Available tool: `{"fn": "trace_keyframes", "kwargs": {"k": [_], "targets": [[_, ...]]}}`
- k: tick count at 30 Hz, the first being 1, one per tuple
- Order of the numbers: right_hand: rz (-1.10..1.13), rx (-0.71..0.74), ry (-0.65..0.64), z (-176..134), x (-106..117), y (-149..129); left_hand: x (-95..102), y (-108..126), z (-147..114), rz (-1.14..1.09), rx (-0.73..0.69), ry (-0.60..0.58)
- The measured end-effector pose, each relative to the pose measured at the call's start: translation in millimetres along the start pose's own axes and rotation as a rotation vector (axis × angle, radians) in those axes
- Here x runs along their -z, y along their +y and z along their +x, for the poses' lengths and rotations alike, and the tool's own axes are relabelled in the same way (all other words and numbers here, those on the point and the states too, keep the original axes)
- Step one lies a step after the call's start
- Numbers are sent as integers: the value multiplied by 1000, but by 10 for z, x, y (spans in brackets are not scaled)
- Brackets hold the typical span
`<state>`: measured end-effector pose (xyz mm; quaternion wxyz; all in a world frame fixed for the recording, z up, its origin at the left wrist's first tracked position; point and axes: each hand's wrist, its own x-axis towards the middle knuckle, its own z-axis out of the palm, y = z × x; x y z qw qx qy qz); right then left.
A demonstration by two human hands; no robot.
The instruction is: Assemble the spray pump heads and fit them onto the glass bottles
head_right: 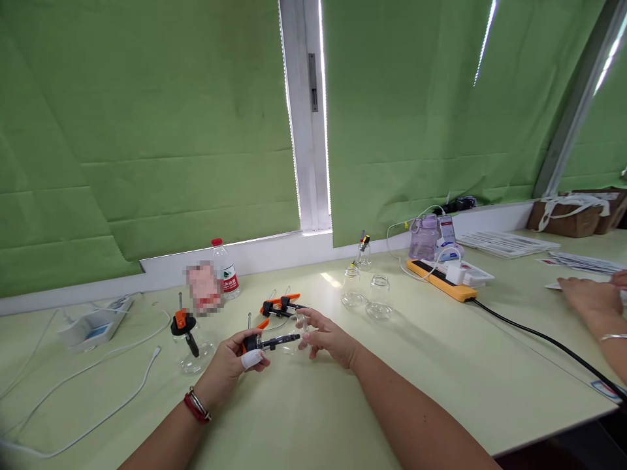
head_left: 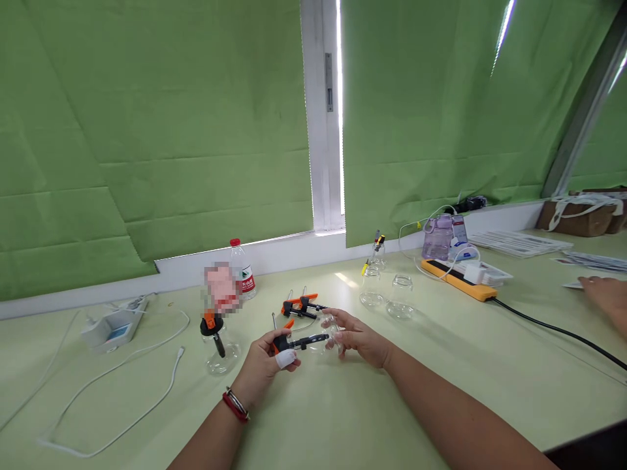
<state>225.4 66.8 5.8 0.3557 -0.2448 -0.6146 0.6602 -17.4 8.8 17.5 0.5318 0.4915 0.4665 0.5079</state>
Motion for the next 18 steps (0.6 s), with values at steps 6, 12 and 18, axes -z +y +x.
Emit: {"fn": "trace_keyframes", "kwargs": {"k": [6,12,18], "targets": [[18,-89,28,42,-18,50,-19,17,-11,1,2,-15],[-39,-157,84,69,-12,107,-20,27,-24,4,11,-27],[-52,-196,88,79,5,130,-35,37,-34,7,20,-31]]}}
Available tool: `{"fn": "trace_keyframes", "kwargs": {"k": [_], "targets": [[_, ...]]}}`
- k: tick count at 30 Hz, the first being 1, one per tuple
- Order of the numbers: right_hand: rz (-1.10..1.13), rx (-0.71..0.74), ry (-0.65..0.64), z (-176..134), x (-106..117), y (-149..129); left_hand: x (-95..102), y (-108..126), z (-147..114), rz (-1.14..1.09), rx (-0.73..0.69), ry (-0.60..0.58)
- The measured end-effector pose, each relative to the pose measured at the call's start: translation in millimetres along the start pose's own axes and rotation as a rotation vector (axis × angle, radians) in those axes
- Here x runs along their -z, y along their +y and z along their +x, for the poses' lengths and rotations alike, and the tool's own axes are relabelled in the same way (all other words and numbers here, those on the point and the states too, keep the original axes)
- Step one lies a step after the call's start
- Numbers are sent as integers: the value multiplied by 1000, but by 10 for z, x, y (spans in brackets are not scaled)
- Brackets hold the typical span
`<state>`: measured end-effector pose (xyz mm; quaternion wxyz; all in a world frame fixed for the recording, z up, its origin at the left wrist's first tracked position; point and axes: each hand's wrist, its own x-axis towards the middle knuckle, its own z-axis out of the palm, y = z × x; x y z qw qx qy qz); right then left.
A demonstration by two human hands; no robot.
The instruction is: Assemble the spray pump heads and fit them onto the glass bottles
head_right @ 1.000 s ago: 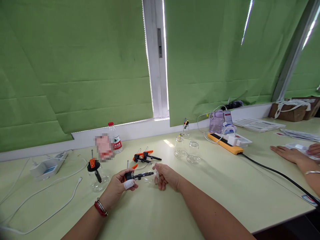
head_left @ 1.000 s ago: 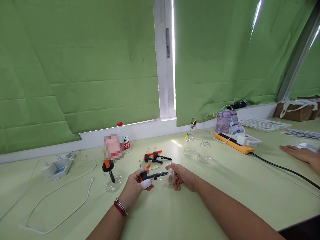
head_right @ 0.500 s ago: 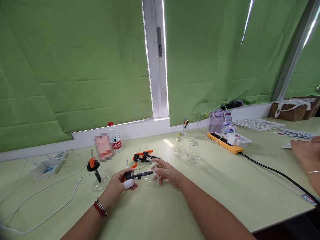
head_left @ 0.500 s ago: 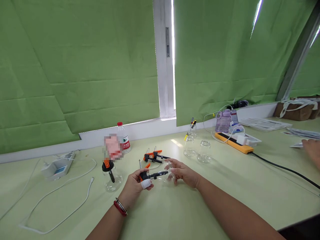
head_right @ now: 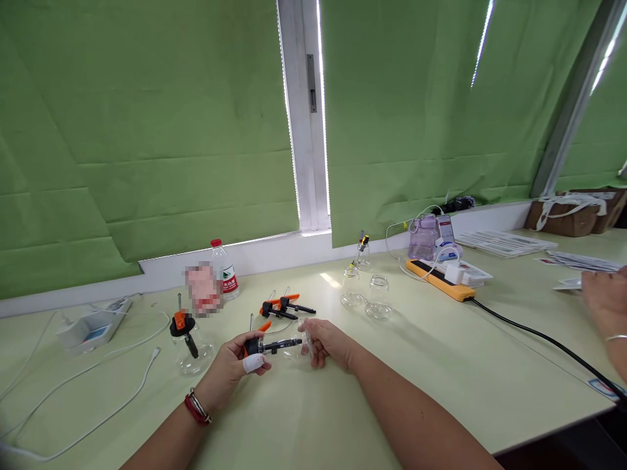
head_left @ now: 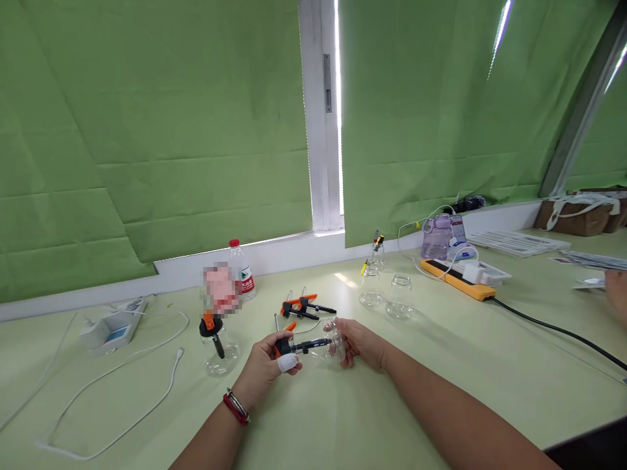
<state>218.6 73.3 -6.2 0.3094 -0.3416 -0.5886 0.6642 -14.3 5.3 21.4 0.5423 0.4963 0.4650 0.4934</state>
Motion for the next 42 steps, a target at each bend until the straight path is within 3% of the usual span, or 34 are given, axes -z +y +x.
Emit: {"fn": "trace_keyframes", "kwargs": {"k": [3,9,13,25,42], "targets": [[17,-5,-2,-15,-18,-7,17,-13,12,0,0,2],[102,187,-73,-92,-12,-74,79,-30,42,-2,-12,35],[52,223,-105,-109,21,-101,79,-32,41,-3,-10,39],[108,131,-93,-26,45,-9,56,-34,35,-4,-9,25],[15,-31,-19,15,-19,10,25,-15,16,5,19,11]]}}
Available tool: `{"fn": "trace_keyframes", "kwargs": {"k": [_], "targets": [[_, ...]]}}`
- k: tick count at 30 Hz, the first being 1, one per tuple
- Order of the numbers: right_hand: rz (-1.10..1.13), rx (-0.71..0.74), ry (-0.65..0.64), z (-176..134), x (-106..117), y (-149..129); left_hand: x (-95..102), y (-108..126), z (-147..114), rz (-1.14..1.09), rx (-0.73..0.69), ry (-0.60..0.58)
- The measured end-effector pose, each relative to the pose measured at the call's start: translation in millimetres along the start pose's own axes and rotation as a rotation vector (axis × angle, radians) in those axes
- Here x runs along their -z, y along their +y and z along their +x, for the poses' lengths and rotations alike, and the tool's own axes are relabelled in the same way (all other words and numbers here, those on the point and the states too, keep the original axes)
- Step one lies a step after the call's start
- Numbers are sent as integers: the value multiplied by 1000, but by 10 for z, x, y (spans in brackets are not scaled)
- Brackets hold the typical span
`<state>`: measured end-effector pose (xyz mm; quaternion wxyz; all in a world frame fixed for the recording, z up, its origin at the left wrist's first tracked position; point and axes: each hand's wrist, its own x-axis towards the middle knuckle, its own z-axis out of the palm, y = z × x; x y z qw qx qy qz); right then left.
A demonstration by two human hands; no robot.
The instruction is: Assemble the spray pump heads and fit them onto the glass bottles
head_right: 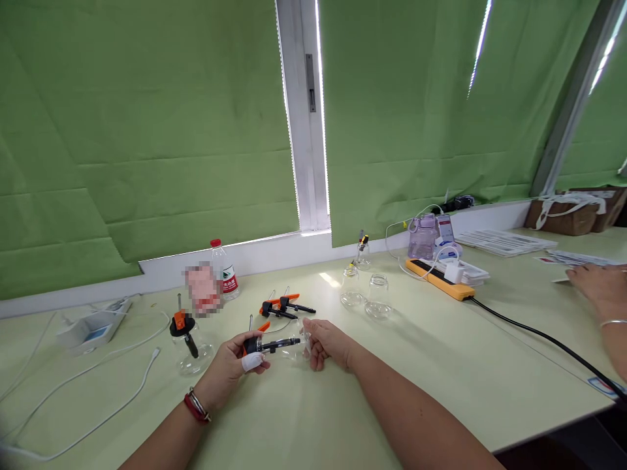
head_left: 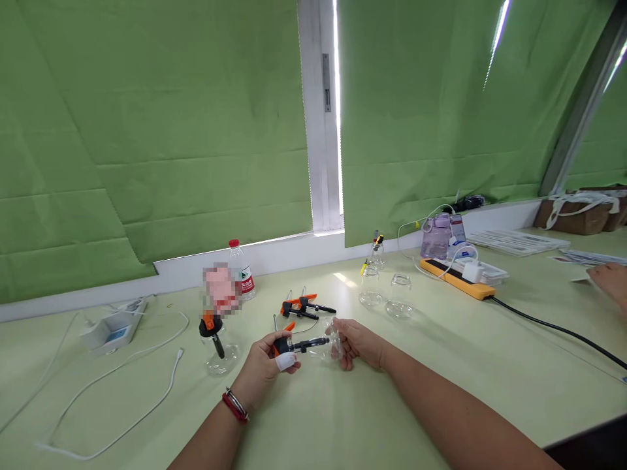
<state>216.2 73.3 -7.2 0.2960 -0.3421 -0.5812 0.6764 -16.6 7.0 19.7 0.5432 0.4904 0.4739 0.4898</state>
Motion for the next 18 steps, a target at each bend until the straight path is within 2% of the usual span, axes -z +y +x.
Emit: {"fn": "trace_keyframes", "kwargs": {"k": [6,12,18], "targets": [[-11,10,-6,-19,-1,-8,26,-13,20,-6,1,8],[43,182,-81,-107,23,-86,74,-23,40,-16,-15,17],[50,152,-64,-81,32,-65,67,-61,47,-22,-27,11]]}}
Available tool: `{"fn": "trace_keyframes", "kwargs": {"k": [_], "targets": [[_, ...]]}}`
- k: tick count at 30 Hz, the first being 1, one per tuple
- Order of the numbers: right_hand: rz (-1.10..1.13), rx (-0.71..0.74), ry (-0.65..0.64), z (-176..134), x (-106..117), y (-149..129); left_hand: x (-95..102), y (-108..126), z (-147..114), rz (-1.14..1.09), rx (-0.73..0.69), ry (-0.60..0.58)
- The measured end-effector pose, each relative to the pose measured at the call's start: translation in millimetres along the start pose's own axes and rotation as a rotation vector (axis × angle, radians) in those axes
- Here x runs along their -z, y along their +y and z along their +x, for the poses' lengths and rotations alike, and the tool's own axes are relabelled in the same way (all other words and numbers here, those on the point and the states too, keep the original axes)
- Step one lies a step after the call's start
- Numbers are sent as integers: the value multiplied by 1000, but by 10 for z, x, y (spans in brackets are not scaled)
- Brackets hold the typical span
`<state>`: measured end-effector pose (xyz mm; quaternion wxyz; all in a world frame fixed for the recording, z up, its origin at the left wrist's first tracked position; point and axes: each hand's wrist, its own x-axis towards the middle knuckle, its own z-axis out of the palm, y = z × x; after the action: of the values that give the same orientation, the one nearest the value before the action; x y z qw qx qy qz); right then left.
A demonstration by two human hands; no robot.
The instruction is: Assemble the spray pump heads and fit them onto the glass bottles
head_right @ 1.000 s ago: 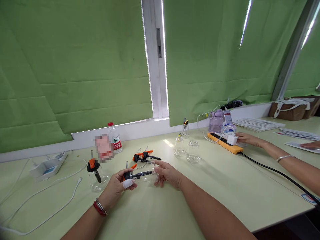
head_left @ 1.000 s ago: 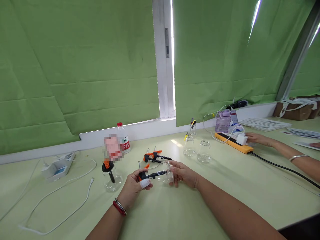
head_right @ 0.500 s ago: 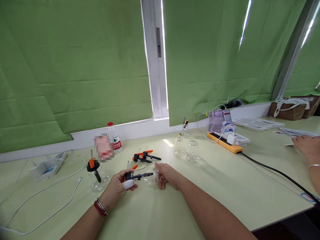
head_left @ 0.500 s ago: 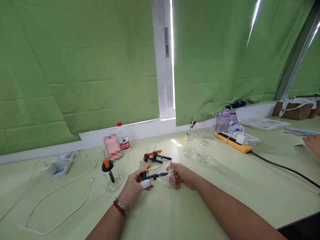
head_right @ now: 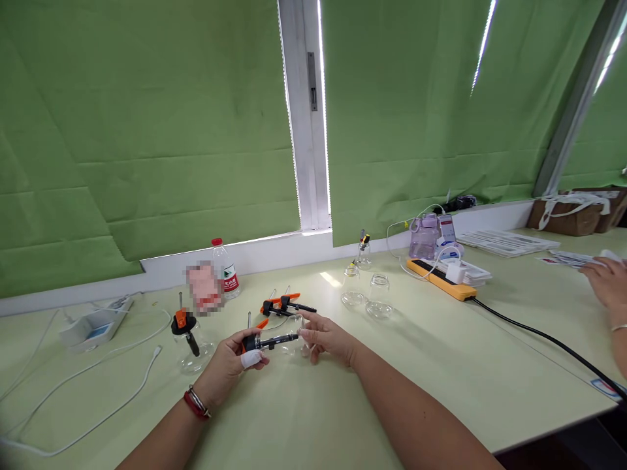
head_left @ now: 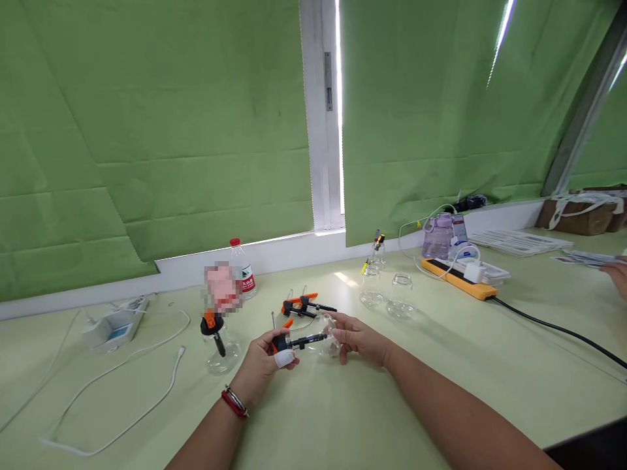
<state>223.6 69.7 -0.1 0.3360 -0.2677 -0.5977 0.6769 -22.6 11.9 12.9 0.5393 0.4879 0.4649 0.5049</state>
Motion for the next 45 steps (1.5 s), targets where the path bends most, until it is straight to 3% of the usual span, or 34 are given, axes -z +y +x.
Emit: {"fn": "trace_keyframes", "kwargs": {"k": [16,19,26,45], "targets": [[-69,-159,63,62,-5,109,-66,50,-32,9,27,-16],[-50,-146,53,44,-23,57,-49,43,-21,4,23,-8],[25,36,26,-19,-5,-53,21,16,10,-10,12,19],[-17,-106,80,50,-38,73,-54,71,-34,8,35,0]]}}
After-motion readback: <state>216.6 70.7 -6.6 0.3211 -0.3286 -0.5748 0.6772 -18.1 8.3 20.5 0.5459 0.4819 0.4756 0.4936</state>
